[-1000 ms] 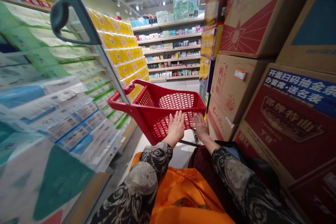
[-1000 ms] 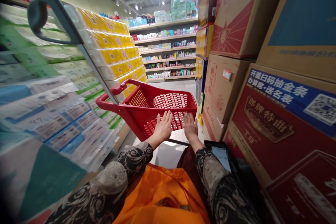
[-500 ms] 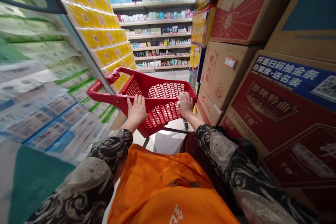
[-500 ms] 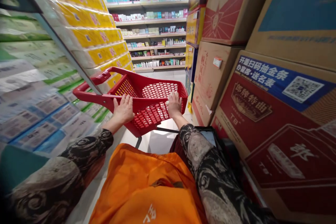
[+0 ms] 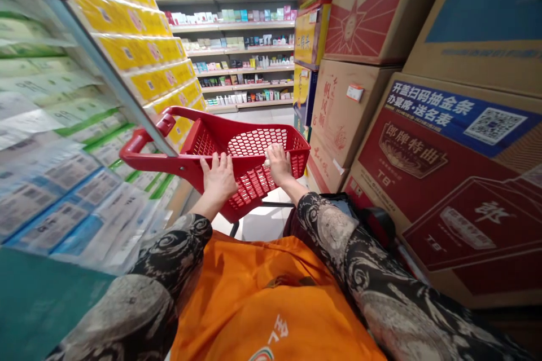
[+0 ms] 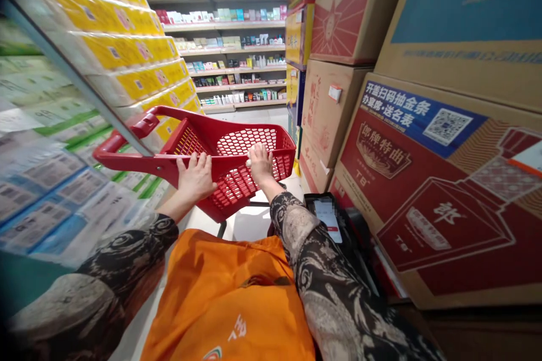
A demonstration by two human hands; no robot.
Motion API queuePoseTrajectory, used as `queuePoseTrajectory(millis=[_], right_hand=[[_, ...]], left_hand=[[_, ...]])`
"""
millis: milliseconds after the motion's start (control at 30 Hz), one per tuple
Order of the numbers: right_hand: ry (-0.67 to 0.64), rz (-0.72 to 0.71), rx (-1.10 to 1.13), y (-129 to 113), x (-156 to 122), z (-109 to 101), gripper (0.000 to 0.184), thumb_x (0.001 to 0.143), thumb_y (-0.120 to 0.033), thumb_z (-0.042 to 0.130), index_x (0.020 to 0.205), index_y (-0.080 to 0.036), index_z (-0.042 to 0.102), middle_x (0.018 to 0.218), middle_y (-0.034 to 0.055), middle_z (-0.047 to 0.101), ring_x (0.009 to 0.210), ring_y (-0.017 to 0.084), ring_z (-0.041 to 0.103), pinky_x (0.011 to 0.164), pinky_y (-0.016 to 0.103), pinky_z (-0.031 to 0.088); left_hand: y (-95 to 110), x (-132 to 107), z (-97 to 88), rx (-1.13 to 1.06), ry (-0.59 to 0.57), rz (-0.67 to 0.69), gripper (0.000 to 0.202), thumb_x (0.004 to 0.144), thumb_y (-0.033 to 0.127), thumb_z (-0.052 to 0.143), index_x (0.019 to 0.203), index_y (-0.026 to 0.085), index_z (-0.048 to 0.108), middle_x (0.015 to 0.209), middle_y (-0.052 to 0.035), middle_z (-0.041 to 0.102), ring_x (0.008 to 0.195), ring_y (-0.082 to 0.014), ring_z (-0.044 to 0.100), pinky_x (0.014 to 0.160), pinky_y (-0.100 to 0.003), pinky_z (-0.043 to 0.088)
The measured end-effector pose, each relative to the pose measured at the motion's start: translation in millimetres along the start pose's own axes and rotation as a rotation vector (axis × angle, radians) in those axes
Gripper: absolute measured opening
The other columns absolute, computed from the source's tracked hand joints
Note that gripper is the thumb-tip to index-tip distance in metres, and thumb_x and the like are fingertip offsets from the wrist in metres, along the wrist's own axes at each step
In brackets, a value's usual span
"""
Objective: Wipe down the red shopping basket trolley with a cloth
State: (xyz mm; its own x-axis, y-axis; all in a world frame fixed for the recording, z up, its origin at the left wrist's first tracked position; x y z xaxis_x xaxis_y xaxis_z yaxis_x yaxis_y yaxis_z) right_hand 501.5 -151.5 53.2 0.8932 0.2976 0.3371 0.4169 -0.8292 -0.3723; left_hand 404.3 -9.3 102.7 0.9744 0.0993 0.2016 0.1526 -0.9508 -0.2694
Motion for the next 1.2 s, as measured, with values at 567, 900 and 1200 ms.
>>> queuePoseTrajectory(millis=[567, 900, 1200], right_hand=[[0.11, -0.007, 0.097, -23, 0, -25, 0.045, 0.083, -0.009, 0.038, 0.126, -0.014, 0.05, 0.145, 0.0114, 0.035, 0.135, 0.024, 0.024, 0.108, 0.043, 0.023], [0.289, -0.502, 0.207, -131, -27, -36, 0.045, 0.082, -0.008, 0.038, 0.125, -0.013, 0.054, 0.138, 0.0136, 0.044, 0.134, 0.023, 0.029, 0.108, 0.045, 0.029], [0.605, -0.679, 0.039, -208, 4, -164, 0.05, 0.086, -0.013, 0.036, 0.135, -0.019, 0.044, 0.145, 0.0055, 0.037, 0.14, 0.023, 0.014, 0.111, 0.046, 0.022]], left_hand=[[-43, -44, -34.5, -0.121, 0.302, -0.054, 0.073, 0.076, 0.024, 0.042, 0.142, 0.005, 0.019, 0.152, -0.0154, 0.014, 0.141, -0.0272, 0.004, 0.11, -0.056, -0.004], [-47, -35, -54.9, -0.134, 0.321, -0.056, 0.059, 0.075, 0.02, 0.041, 0.133, 0.008, 0.043, 0.14, -0.0152, 0.042, 0.134, -0.0282, 0.03, 0.111, -0.057, 0.0], [-50, -41, -60.8, -0.176, 0.283, -0.023, 0.062, 0.075, 0.027, 0.045, 0.135, 0.01, 0.04, 0.142, -0.0151, 0.04, 0.135, -0.0288, 0.028, 0.111, -0.057, 0.002]])
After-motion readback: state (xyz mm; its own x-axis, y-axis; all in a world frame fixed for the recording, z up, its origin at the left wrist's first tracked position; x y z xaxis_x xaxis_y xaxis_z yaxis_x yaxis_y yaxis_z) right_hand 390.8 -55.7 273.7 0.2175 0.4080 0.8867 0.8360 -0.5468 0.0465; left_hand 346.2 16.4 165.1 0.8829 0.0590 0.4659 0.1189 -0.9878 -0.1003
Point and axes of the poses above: each hand's wrist, its own x-axis towards the middle knuckle, its own z-axis out of the palm, y = z × x, the point moved 7 cm from there along x, towards the middle knuckle
